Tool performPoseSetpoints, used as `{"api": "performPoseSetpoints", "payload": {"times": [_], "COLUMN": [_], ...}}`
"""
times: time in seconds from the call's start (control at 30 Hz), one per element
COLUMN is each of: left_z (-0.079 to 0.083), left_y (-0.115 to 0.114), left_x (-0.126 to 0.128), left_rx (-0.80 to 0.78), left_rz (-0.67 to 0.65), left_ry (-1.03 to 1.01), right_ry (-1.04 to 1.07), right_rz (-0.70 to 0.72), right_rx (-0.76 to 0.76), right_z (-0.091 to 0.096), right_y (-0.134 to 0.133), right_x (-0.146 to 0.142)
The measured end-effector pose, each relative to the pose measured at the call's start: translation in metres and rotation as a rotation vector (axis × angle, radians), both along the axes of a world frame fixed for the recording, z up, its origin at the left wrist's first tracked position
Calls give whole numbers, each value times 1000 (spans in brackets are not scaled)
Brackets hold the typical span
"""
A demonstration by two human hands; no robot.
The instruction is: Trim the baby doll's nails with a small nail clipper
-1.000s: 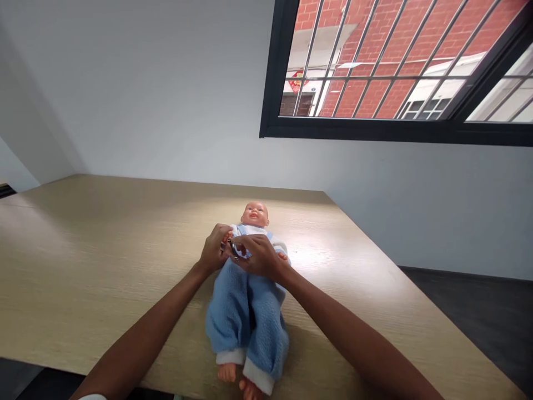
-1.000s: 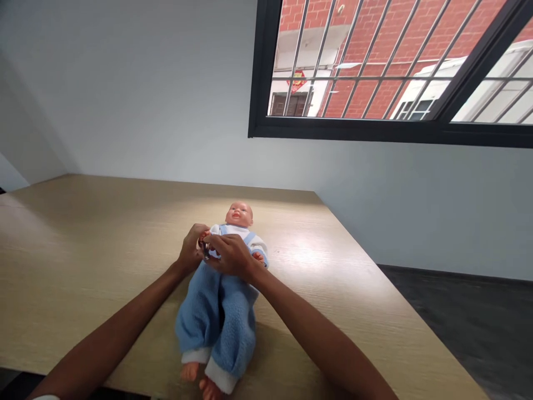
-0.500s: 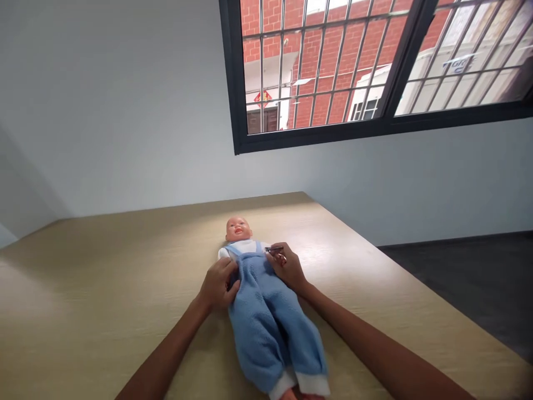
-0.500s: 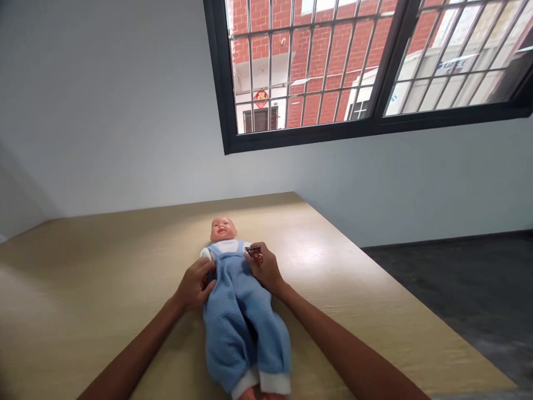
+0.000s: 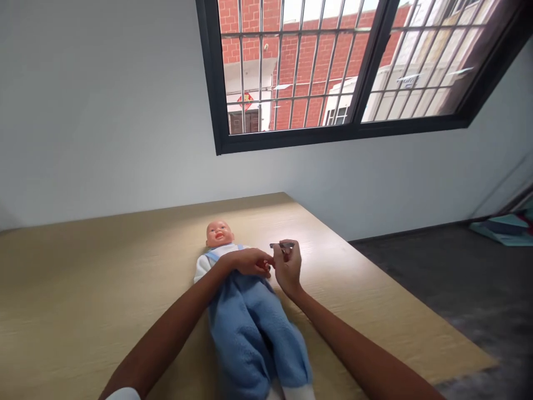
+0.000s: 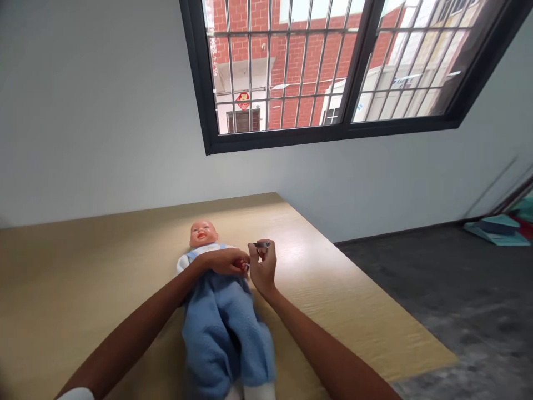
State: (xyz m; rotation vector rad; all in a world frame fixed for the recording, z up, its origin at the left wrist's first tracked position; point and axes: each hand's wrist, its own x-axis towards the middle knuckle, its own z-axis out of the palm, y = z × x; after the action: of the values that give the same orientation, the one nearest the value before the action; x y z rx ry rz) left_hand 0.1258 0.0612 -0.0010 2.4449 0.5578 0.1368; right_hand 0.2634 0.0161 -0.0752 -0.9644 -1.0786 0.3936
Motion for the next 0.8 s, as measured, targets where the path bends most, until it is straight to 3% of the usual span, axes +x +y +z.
{"api": "performPoseSetpoints", "payload": {"times": [0.1,0.33,0.43,0.57,0.67,0.8], "left_z": [-9,-6,-10,-13,-14,-16], "left_y": [9,8,6,3,0,-2], "left_x": [-3,-21,-20,-21,-22,-23], "left_rx": [-80,-249,-219,-170,-88,56], "left_rz": [-47,-28,47,137,182,244], "left_ry": [-27,-238,-359,-469,-529,-518], "right_ry": [0,-3,-106,-505,-749,-799], "right_rz": [38,181,199,127,161,202], "right_rx": [-34,-34,26,163,285,295], "right_z": [-2,7,13,20,25,29], "right_y": [3,-5,-13,-21,-22,-19], "right_x": [2,5,6,9,12,17]}}
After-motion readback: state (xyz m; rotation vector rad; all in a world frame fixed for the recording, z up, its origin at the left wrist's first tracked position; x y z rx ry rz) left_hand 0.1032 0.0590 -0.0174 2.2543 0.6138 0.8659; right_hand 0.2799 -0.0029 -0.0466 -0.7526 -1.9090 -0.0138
